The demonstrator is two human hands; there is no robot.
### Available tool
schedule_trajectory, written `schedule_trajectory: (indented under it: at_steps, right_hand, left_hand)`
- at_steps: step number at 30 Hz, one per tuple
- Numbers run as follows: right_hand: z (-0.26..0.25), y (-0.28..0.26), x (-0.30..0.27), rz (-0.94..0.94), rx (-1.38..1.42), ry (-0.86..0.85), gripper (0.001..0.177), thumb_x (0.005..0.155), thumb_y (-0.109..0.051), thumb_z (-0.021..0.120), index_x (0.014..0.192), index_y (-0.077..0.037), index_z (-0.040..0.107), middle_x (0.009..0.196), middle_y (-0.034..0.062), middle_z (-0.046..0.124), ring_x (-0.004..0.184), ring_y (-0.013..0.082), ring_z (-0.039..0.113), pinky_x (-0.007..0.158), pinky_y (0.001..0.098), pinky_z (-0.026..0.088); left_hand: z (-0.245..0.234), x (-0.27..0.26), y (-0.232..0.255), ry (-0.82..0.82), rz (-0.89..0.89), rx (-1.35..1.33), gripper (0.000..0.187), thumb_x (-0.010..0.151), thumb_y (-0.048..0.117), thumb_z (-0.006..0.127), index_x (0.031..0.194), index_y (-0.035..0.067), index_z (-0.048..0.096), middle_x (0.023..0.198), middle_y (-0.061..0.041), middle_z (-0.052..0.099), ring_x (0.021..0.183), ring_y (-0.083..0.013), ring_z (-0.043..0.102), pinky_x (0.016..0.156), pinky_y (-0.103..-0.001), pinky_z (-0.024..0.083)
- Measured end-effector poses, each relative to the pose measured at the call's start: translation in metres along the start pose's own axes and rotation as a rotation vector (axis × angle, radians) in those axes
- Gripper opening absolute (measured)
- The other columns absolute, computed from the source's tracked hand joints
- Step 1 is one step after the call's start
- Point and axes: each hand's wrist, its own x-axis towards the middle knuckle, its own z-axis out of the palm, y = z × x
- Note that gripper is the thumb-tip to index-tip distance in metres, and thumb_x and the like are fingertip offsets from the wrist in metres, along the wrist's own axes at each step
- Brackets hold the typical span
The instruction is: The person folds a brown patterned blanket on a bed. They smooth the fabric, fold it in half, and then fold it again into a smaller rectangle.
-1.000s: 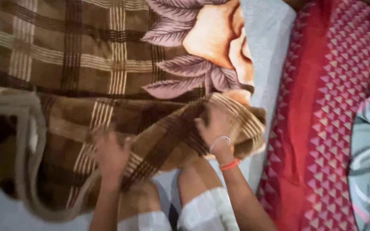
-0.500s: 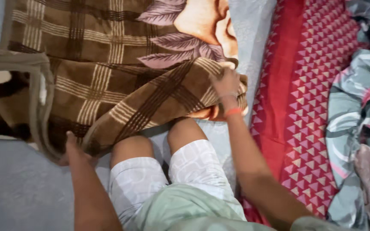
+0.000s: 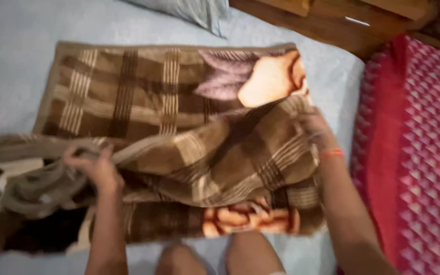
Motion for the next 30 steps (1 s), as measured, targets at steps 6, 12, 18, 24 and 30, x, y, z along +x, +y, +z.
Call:
schedule_trajectory:
  at_steps: [6,12,18,24,30]
  right_hand:
    - [-0.006,0.061,0.127,-0.022,-0.517,0.288,0.040,0.084,-0.021,0.080,0.115,-0.001,0.065,0.103,0.0130,0.072,0.089,0.0261,0.068,0.075,0.0395,0.054]
    - [0.038,0.147,0.148,0.226,-1.437,0.109,0.098,0.085,-0.056,0.078,0.153,-0.005,0.029,0.152,0.0244,0.047,0.138,0.0456,0.047,0.109,0.0613,0.041]
    - [0.082,0.161,0.188,0.460,-1.389,0.065,0.127,0.074,-0.059,0.086,0.158,-0.014,0.003,0.161,0.0333,0.008,0.148,0.0503,0.005,0.110,0.0763,0.009]
    - [0.052,0.160,0.296,-0.014,-0.633,0.254,0.097,0.071,-0.038,0.098,0.144,-0.002,0.046,0.124,0.0201,0.073,0.112,0.0300,0.071,0.095,0.0396,0.058]
    - [0.048,0.206,0.382,0.294,-0.416,0.124,0.068,0.077,-0.026,0.093,0.126,0.004,0.057,0.100,0.0112,0.073,0.089,0.0227,0.070,0.070,0.0348,0.059]
  left_hand:
    - [0.198,0.099,-0.013,-0.557,0.044,0.362,0.086,0.105,0.027,0.062,0.167,0.023,0.002,0.175,-0.017,-0.004,0.160,-0.0392,0.007,0.124,-0.064,0.019]
    - [0.314,0.027,-0.069,-1.198,0.183,1.203,0.078,0.101,0.042,0.057,0.163,0.044,0.009,0.173,-0.007,-0.016,0.158,-0.0362,-0.011,0.116,-0.080,-0.003]
    - [0.412,0.036,-0.074,-1.101,-0.257,1.266,0.081,0.100,0.069,0.052,0.163,0.044,0.007,0.171,-0.004,-0.022,0.158,-0.0399,-0.021,0.103,-0.092,-0.005]
    - [0.458,0.065,-0.118,-0.846,-0.010,1.326,0.141,0.065,0.063,0.089,0.170,0.035,0.000,0.170,-0.010,-0.019,0.156,-0.0487,0.001,0.103,-0.093,0.014]
    - [0.482,0.178,-0.167,-1.002,0.257,1.168,0.137,0.043,0.042,0.105,0.161,0.017,0.039,0.165,-0.029,0.021,0.140,-0.0559,0.033,0.102,-0.066,0.040]
